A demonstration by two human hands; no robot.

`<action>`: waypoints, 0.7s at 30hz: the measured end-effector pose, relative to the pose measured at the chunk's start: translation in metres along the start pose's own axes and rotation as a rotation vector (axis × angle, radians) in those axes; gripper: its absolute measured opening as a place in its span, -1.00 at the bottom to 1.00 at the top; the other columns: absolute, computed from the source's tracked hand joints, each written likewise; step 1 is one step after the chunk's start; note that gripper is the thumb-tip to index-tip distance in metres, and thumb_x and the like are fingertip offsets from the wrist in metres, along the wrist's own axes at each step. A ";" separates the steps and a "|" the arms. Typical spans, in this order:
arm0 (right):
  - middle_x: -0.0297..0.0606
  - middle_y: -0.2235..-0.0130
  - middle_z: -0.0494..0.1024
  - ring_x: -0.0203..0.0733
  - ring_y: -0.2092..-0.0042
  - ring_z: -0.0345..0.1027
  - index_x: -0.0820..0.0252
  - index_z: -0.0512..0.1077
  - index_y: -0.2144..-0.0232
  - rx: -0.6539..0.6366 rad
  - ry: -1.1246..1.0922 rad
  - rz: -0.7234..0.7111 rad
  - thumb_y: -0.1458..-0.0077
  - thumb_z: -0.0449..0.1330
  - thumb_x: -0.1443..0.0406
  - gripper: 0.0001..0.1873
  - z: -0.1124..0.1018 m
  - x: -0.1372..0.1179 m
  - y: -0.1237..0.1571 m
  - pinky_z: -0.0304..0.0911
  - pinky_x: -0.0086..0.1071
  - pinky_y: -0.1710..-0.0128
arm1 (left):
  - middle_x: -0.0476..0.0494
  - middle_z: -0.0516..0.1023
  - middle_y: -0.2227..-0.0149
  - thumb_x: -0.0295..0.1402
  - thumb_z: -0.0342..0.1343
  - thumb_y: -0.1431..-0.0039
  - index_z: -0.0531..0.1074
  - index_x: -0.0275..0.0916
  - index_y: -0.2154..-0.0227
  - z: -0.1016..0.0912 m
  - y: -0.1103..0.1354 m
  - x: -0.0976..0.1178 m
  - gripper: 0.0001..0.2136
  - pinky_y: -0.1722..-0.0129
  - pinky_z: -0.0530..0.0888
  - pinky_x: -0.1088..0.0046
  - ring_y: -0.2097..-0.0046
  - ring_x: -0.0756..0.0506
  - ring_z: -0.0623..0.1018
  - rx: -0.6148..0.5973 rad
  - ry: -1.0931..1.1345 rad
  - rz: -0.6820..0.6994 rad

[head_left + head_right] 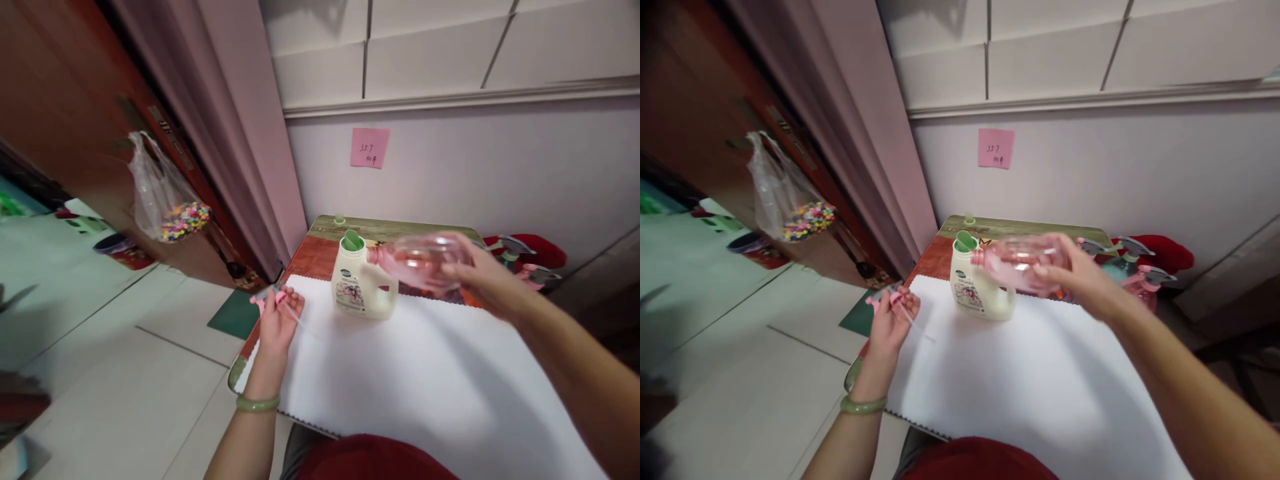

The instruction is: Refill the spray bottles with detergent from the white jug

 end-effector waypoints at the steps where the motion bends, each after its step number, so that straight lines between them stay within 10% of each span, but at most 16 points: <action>1: 0.00 -0.18 0.48 0.16 0.03 0.52 -0.01 0.24 -0.17 -0.052 -0.237 0.067 -0.06 0.28 -0.09 -0.30 0.017 0.020 0.015 0.52 -0.14 0.32 | -0.11 0.55 0.38 -0.15 -0.09 -0.46 0.50 -0.29 0.30 0.018 0.004 0.010 -0.63 0.13 0.55 0.39 0.35 0.00 0.56 -0.020 0.005 0.028; 9: -0.08 -0.25 0.39 -0.02 0.05 0.48 -0.13 0.23 -0.26 0.097 -0.710 0.193 0.04 0.43 0.08 -0.16 0.101 0.080 0.091 0.47 -0.24 0.23 | -0.06 0.52 0.46 -0.13 -0.11 -0.46 0.45 -0.29 0.40 0.133 0.044 0.021 -0.58 0.30 0.55 0.45 0.45 0.03 0.52 -0.112 -0.048 0.210; 21: -0.05 -0.22 0.40 -0.04 0.06 0.49 -0.09 0.27 -0.22 0.176 -0.773 0.114 0.13 0.51 0.06 -0.11 0.105 0.065 0.102 0.48 -0.25 0.22 | -0.04 0.51 0.47 -0.14 -0.07 -0.45 0.45 -0.28 0.40 0.159 0.065 -0.020 -0.61 0.28 0.51 0.46 0.45 0.03 0.51 -0.151 -0.077 0.157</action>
Point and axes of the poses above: each hand's wrist, its own y-axis away from the middle knuckle, its own z-axis out of the palm, x = y × z, the point moved 4 cm from there along -y, towards the middle knuckle
